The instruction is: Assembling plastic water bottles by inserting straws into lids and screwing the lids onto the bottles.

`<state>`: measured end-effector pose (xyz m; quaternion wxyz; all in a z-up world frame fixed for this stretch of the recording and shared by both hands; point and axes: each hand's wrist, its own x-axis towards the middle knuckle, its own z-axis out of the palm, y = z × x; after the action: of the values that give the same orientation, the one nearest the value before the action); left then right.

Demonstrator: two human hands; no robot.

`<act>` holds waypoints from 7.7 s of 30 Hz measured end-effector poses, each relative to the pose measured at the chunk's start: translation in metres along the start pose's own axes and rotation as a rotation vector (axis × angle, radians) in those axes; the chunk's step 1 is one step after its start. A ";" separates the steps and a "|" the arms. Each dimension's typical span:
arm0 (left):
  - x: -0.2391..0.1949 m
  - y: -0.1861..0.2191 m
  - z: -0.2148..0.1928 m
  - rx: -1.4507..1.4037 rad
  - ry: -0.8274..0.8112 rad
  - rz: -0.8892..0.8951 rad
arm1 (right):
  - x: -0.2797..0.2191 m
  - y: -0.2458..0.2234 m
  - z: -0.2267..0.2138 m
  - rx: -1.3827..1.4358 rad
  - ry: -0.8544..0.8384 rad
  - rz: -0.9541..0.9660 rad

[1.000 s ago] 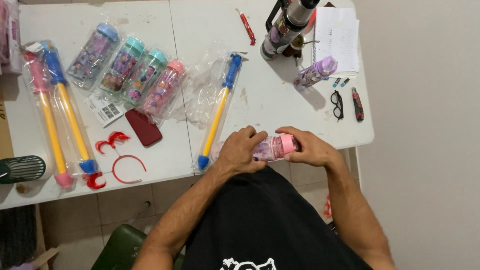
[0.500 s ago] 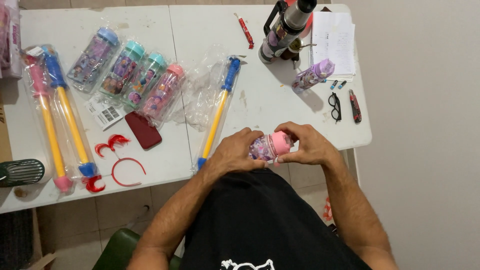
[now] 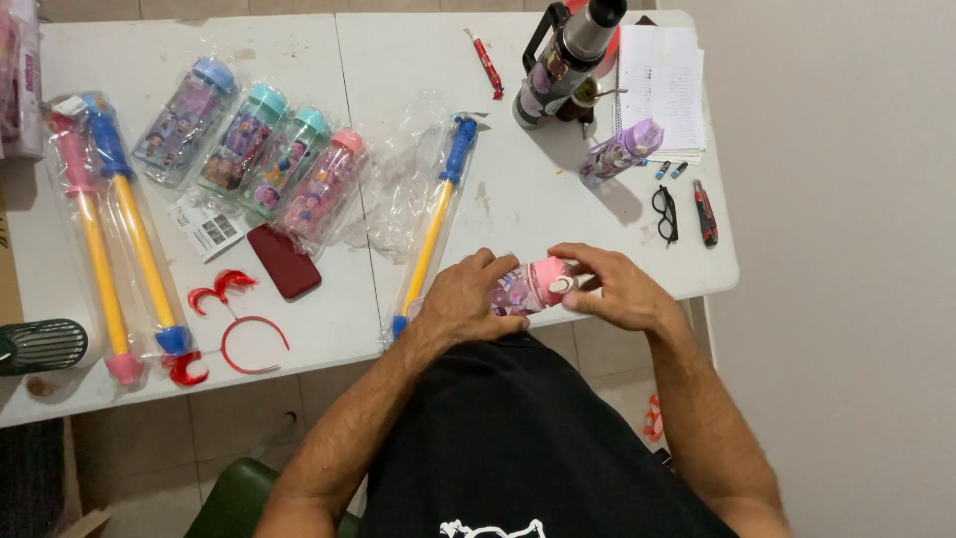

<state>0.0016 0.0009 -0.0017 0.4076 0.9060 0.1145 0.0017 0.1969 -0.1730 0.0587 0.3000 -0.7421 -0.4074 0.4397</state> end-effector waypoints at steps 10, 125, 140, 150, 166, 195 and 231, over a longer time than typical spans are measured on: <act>0.001 0.000 -0.001 -0.045 -0.005 -0.012 | -0.006 -0.008 0.005 0.031 0.091 -0.163; -0.017 -0.190 -0.008 0.323 0.101 -0.631 | 0.311 0.042 0.269 0.487 0.356 0.634; -0.022 -0.303 0.049 0.714 0.353 -0.334 | 0.276 0.034 0.217 1.021 0.244 0.522; -0.009 -0.312 0.040 0.706 0.321 -0.477 | 0.255 0.148 0.216 1.192 -0.044 0.313; -0.010 -0.294 0.027 0.607 0.267 -0.490 | 0.251 0.138 0.178 0.986 0.251 0.651; -0.016 -0.341 -0.028 0.519 0.129 -0.643 | 0.136 0.171 0.120 1.619 -0.231 0.010; -0.026 -0.143 0.095 -1.823 0.440 -0.211 | 0.035 0.008 0.048 0.382 0.696 -0.346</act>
<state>-0.0438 0.0173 -0.1689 0.9263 0.2025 0.2249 0.2244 0.1661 -0.1426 0.0170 0.6208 -0.6979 -0.3118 0.1740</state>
